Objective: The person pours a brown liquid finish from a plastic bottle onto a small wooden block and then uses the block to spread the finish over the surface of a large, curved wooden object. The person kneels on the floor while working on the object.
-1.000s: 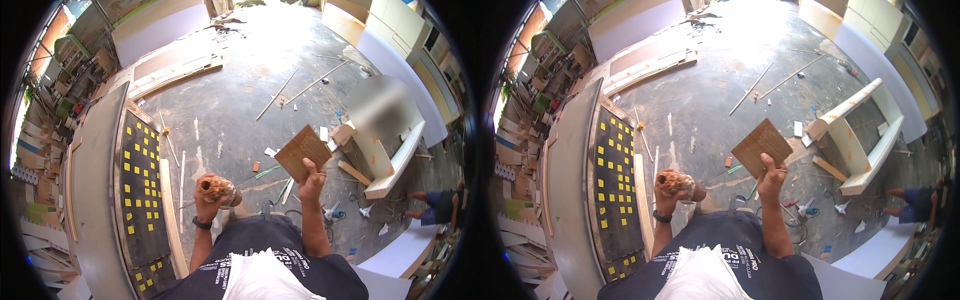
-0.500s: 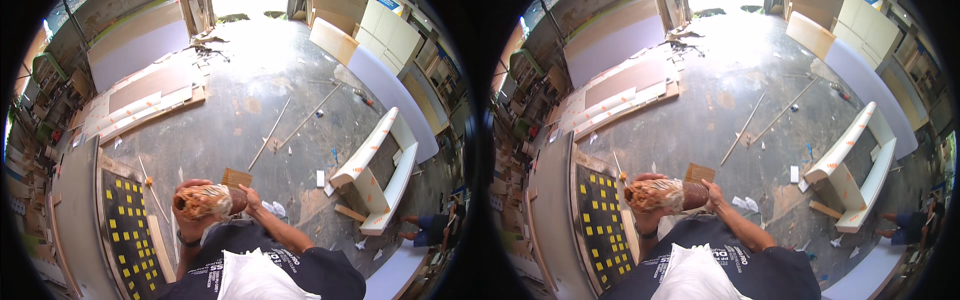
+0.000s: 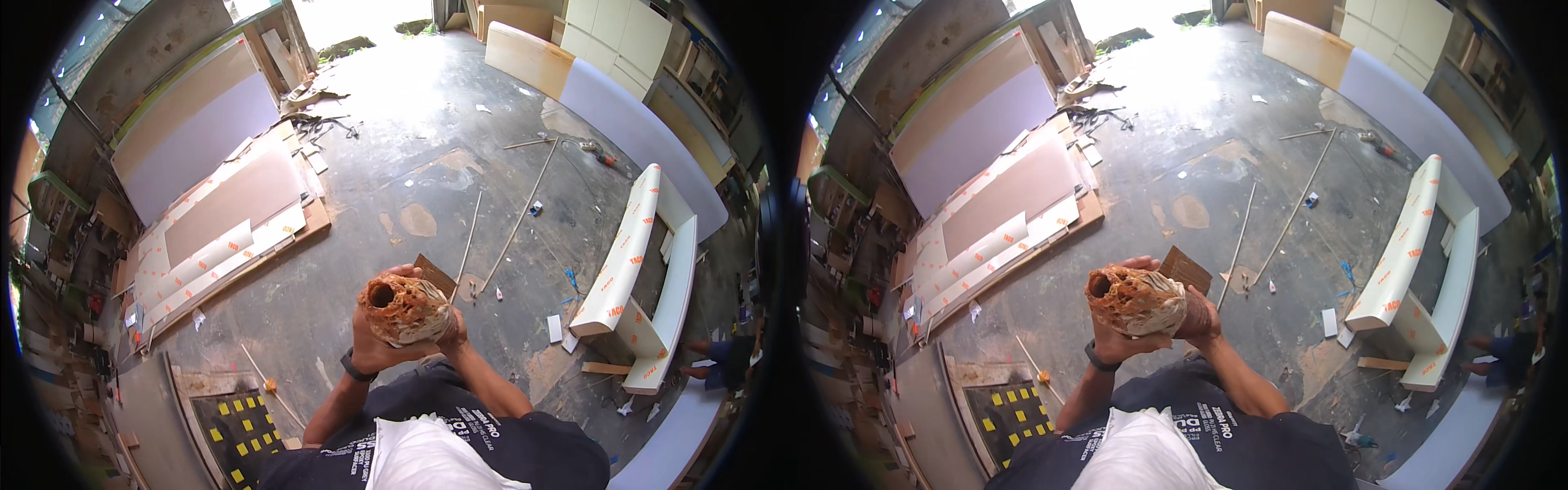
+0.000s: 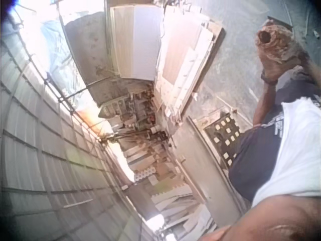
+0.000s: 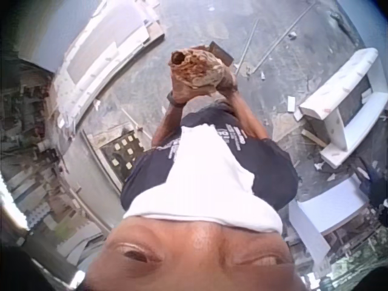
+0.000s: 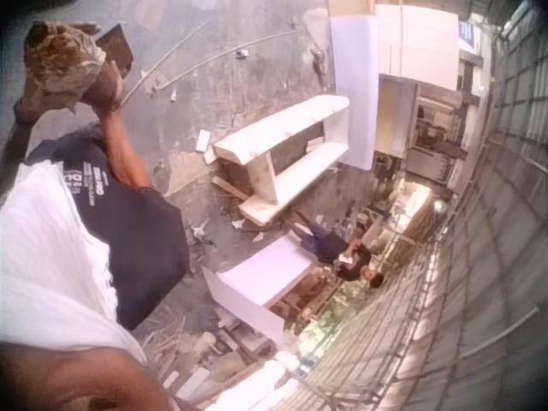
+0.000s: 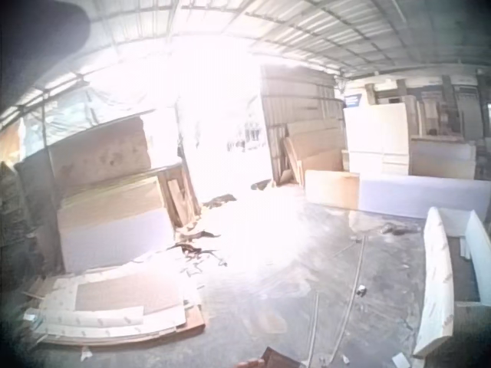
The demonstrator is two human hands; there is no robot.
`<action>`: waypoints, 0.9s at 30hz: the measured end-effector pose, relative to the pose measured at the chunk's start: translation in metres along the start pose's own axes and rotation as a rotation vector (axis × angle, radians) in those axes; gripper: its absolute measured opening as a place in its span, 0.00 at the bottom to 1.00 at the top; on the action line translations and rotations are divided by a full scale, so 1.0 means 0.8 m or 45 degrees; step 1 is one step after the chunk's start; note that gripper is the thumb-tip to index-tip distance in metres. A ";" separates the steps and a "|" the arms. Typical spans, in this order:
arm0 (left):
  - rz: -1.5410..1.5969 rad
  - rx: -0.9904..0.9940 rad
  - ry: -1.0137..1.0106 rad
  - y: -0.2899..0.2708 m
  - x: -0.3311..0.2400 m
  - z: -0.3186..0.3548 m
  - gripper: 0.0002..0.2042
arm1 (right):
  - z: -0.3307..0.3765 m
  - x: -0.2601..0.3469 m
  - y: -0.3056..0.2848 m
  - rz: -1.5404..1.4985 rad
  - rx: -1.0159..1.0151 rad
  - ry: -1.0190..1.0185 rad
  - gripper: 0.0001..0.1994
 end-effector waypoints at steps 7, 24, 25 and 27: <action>-0.006 0.130 0.197 -0.101 0.172 -0.219 0.79 | -0.227 0.200 -0.013 0.040 -0.189 0.065 0.28; -0.475 0.021 -0.222 -0.321 0.547 -0.685 0.39 | -0.679 0.632 -0.050 0.452 -0.710 -0.388 0.19; -0.487 0.075 -0.191 -0.333 0.570 -0.729 0.40 | -0.708 0.667 -0.048 0.446 -0.740 -0.436 0.17; -0.509 0.177 -0.134 -0.347 0.602 -0.819 0.41 | -0.743 0.742 -0.062 0.357 -0.866 -0.644 0.17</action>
Point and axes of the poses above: each hand's wrist, its own z-axis away from the middle knuckle, its own y-axis out of the palm, x = y × z, the point moved 7 cm from there along -z, towards the middle knuckle, and after that the axes turned 10 degrees about y, right-handed, at the moved point
